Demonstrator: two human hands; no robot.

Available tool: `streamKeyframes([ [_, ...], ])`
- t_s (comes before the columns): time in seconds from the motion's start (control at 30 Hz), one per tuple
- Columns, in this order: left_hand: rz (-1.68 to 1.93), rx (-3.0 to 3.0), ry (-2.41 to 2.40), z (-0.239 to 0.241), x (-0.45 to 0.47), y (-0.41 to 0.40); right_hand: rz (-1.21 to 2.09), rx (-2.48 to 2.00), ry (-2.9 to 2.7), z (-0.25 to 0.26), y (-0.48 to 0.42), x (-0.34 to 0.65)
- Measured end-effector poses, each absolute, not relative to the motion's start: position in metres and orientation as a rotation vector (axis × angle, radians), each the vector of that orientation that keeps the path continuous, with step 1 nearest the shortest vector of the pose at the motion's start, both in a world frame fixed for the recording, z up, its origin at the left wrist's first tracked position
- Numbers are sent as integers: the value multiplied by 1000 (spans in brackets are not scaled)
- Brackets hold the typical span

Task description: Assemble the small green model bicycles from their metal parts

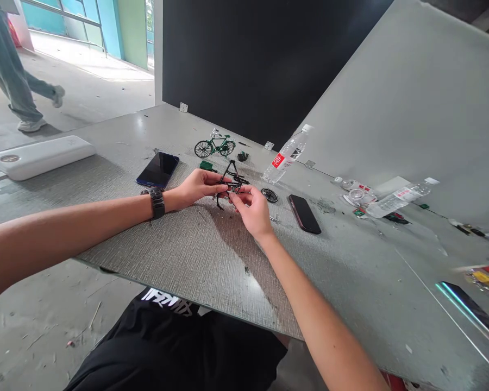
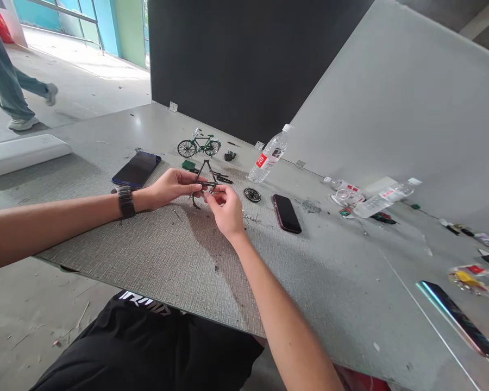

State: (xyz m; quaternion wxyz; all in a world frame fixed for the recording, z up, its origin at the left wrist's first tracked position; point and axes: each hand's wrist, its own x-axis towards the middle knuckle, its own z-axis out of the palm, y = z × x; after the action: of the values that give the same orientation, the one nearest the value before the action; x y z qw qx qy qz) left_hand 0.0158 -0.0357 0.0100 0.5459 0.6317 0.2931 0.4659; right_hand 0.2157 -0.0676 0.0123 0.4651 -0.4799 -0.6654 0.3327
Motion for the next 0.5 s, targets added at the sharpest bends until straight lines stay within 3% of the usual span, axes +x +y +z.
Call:
streamKeyframes([
  [0.5,1113,1471,703,11,17,-36,800,-1199,-1630,13,-68,215],
])
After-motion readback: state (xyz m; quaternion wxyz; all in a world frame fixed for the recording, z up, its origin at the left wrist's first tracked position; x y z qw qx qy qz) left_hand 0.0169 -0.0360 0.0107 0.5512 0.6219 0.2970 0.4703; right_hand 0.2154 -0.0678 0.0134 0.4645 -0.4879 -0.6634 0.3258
